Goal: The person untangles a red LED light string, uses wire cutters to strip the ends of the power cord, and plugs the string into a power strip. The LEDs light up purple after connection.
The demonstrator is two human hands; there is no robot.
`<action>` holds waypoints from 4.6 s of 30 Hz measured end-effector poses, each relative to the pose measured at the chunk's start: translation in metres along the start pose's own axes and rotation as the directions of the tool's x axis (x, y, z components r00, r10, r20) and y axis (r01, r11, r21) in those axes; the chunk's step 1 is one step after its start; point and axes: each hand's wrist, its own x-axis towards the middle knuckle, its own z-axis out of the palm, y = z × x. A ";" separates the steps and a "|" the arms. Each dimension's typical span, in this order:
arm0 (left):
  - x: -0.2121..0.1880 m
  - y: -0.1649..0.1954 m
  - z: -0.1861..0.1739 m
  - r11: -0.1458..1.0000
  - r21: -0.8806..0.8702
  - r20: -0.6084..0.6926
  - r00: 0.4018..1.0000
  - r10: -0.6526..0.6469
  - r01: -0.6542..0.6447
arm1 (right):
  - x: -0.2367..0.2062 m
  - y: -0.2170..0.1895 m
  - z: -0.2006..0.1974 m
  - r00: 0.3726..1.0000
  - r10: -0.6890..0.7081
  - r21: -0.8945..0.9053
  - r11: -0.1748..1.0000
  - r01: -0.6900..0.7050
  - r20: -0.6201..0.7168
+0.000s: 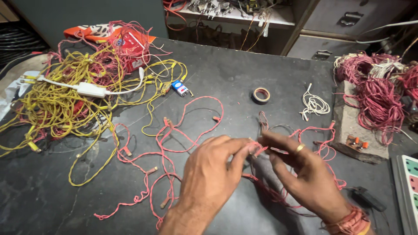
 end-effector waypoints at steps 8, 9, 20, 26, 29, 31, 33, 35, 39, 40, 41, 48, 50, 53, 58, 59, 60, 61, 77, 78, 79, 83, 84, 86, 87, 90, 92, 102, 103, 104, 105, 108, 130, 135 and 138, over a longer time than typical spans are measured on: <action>0.006 0.004 -0.009 0.990 -0.032 0.163 0.978 -0.133 0.140 | -0.002 0.009 0.001 0.996 0.083 -0.160 0.983 -0.088 -0.032; 0.006 0.005 -0.009 0.984 -0.033 0.195 0.967 -0.163 0.173 | -0.001 0.007 0.001 0.993 0.111 -0.147 0.982 -0.115 -0.041; 0.004 0.006 0.004 0.956 -0.029 0.257 0.926 -0.276 0.293 | -0.003 -0.012 0.008 0.995 -0.043 -0.389 0.921 0.004 -0.092; 0.004 0.001 0.003 0.961 0.036 0.247 0.929 -0.275 0.275 | -0.001 -0.013 0.006 1.000 0.005 -0.257 0.966 -0.008 -0.009; 0.004 -0.001 0.003 0.970 0.083 0.226 0.944 -0.242 0.229 | 0.001 -0.015 0.002 0.997 0.015 -0.166 0.986 -0.002 0.076; 0.003 -0.002 0.003 0.971 0.093 0.226 0.945 -0.236 0.220 | 0.001 -0.016 0.001 0.997 0.017 -0.162 0.987 -0.005 0.073; 0.003 -0.002 0.004 0.977 0.071 0.209 0.955 -0.211 0.200 | 0.000 -0.014 0.004 0.999 0.019 -0.177 0.984 -0.013 0.033; 0.002 -0.001 0.004 0.973 0.073 0.220 0.948 -0.229 0.218 | 0.000 -0.013 0.005 0.999 0.034 -0.185 0.982 -0.027 0.034; 0.003 0.000 0.005 0.946 0.104 0.269 0.907 -0.324 0.307 | -0.001 -0.008 0.006 0.999 0.041 -0.190 0.981 -0.043 -0.017; 0.003 0.001 0.005 0.940 0.106 0.274 0.899 -0.341 0.325 | 0.000 -0.007 0.005 0.997 0.070 -0.176 0.982 -0.073 -0.022; 0.004 0.001 0.003 0.950 0.058 0.262 0.913 -0.312 0.308 | 0.000 -0.006 0.004 0.995 0.099 -0.161 0.982 -0.102 -0.027; 0.008 0.000 -0.008 0.942 -0.106 0.210 0.933 -0.292 0.319 | 0.003 0.002 -0.017 0.981 -0.175 -0.534 0.823 0.194 0.087; 0.009 0.000 -0.010 0.936 -0.078 0.207 0.924 -0.322 0.344 | 0.005 0.005 -0.016 0.988 -0.127 -0.617 0.771 0.157 0.093; 0.011 0.000 -0.014 0.954 -0.017 0.162 0.943 -0.292 0.299 | 0.005 0.004 -0.013 0.995 -0.066 -0.680 0.727 0.097 0.072; 0.010 0.002 -0.015 0.978 0.195 -0.098 0.994 -0.056 0.074 | 0.004 -0.004 -0.009 0.990 -0.120 -0.708 0.693 0.134 0.069; 0.009 0.002 -0.015 0.970 0.236 -0.142 0.985 0.097 -0.061 | 0.003 -0.005 -0.008 0.987 -0.140 -0.711 0.685 0.158 0.084; 0.007 0.002 -0.014 0.941 0.280 -0.177 0.953 0.244 -0.189 | 0.002 -0.005 -0.007 0.983 -0.156 -0.714 0.676 0.180 0.100; 0.004 0.002 -0.012 0.894 0.328 -0.205 0.900 0.384 -0.307 | 0.002 -0.005 -0.007 0.976 -0.179 -0.700 0.681 0.215 0.126; 0.010 -0.008 0.006 0.948 -0.219 -0.037 0.969 -0.246 0.232 | 0.005 0.007 -0.041 0.976 -0.213 -0.594 0.791 0.151 -0.035; 0.011 -0.009 0.004 0.929 -0.273 -0.042 0.962 -0.269 0.248 | 0.004 0.011 -0.048 0.985 -0.136 -0.590 0.806 0.046 -0.109; 0.013 -0.010 0.002 0.908 -0.327 -0.044 0.956 -0.291 0.262 | 0.003 0.016 -0.054 0.973 -0.068 -0.590 0.803 -0.077 -0.220; 0.020 -0.015 -0.005 0.798 -0.449 -0.027 0.887 -0.461 0.401 | -0.002 0.041 -0.092 0.847 0.005 -0.370 0.898 -0.238 -0.531; 0.023 -0.018 -0.008 0.792 -0.487 -0.072 0.887 -0.456 0.368 | -0.004 0.048 -0.105 0.815 -0.010 -0.277 0.943 -0.185 -0.579; 0.023 -0.019 -0.009 0.790 -0.521 -0.124 0.887 -0.445 0.324 | -0.003 0.066 -0.128 0.743 0.144 0.105 0.989 -0.100 -0.654; 0.023 -0.019 -0.009 0.794 -0.520 -0.130 0.890 -0.438 0.315 | -0.003 0.074 -0.140 0.711 0.230 0.289 0.956 -0.038 -0.665; 0.021 -0.018 -0.004 0.732 -0.608 -0.061 0.901 -0.429 0.307 | -0.009 0.095 -0.158 0.881 0.262 0.737 0.662 0.134 -0.395; 0.020 -0.018 -0.002 0.687 -0.663 -0.007 0.915 -0.404 0.298 | -0.013 0.100 -0.155 0.850 0.285 0.681 0.723 0.113 -0.444; 0.013 -0.014 0.016 0.578 -0.742 0.221 0.938 -0.269 0.340 | -0.008 0.002 -0.059 0.774 -0.579 -0.936 0.347 -0.053 -0.258; 0.014 -0.014 0.017 0.573 -0.738 0.238 0.933 -0.271 0.355 | -0.005 -0.007 -0.053 0.832 -0.494 -0.865 0.501 0.036 -0.252; 0.013 -0.014 0.017 0.574 -0.743 0.237 0.937 -0.255 0.344 | -0.002 -0.013 -0.048 0.884 -0.411 -0.757 0.645 0.110 -0.222; 0.013 -0.013 0.017 0.574 -0.749 0.236 0.942 -0.237 0.332 | 0.000 -0.018 -0.044 0.927 -0.334 -0.617 0.770 0.165 -0.169; 0.011 -0.012 0.017 0.560 -0.763 0.253 0.946 -0.202 0.324 | 0.003 -0.017 -0.027 0.886 -0.450 -0.628 0.660 0.412 0.107; 0.014 -0.014 0.013 0.652 -0.627 0.252 0.903 -0.349 0.427 | 0.003 0.012 -0.049 0.955 0.188 -0.299 0.920 -0.253 -0.229; 0.021 -0.020 0.007 0.502 -0.785 0.142 0.893 -0.426 0.364 | -0.003 0.015 -0.072 0.875 0.171 0.115 0.985 -0.133 -0.452; 0.025 -0.029 -0.002 0.342 -0.889 0.086 0.844 -0.529 0.305 | -0.005 0.032 -0.094 0.832 0.204 0.320 0.947 -0.034 -0.516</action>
